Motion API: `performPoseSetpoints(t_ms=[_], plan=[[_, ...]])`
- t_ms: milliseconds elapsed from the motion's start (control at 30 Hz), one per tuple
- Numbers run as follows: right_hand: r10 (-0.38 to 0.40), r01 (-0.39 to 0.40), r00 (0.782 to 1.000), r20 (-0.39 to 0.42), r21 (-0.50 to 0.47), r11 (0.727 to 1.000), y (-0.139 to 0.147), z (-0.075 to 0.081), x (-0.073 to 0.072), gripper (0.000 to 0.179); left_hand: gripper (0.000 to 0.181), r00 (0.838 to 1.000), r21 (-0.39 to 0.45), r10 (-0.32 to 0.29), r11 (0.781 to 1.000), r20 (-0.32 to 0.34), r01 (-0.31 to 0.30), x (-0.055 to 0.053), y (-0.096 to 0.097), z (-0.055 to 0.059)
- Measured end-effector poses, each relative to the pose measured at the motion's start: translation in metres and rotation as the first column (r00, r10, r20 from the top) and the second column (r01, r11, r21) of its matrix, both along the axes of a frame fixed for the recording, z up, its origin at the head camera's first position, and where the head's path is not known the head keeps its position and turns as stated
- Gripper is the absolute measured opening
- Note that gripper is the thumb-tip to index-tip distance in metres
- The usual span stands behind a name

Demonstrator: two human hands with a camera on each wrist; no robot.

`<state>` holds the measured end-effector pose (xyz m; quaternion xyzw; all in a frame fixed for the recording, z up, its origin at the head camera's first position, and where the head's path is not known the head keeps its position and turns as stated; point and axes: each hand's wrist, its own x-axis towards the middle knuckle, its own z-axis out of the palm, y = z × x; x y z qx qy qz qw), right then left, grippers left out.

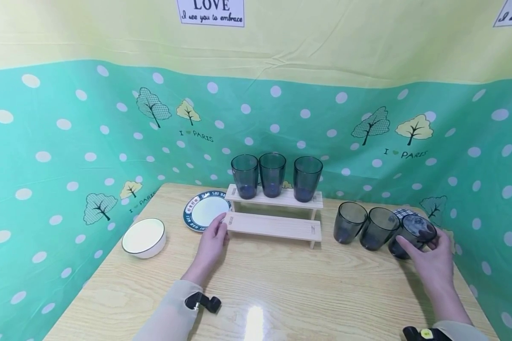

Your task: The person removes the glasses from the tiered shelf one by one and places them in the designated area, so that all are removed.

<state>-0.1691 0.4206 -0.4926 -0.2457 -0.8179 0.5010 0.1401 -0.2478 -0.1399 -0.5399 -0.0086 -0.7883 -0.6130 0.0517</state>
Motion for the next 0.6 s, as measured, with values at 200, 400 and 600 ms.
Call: performPoseSetpoints(t_ms=[200,400,600], plan=[[0.028,-0.028,1.0,-0.008,-0.007,1.0,0.0,-0.002,0.0,0.11,0.05,1.0,0.002,0.0,1.0,0.003,0.0,-0.001,0.001,0.0],[0.109,-0.108,0.994,0.005,-0.018,0.994,0.003,0.005,0.005,0.119,0.05,1.0,-0.005,0.001,1.0,0.001,-0.001,0.0,0.001,0.001],[0.128,-0.129,0.991,0.023,0.024,0.991,0.001,0.024,0.013,0.124,0.051,1.0,0.006,-0.003,1.0,-0.001,0.003,0.0,0.0,0.0]])
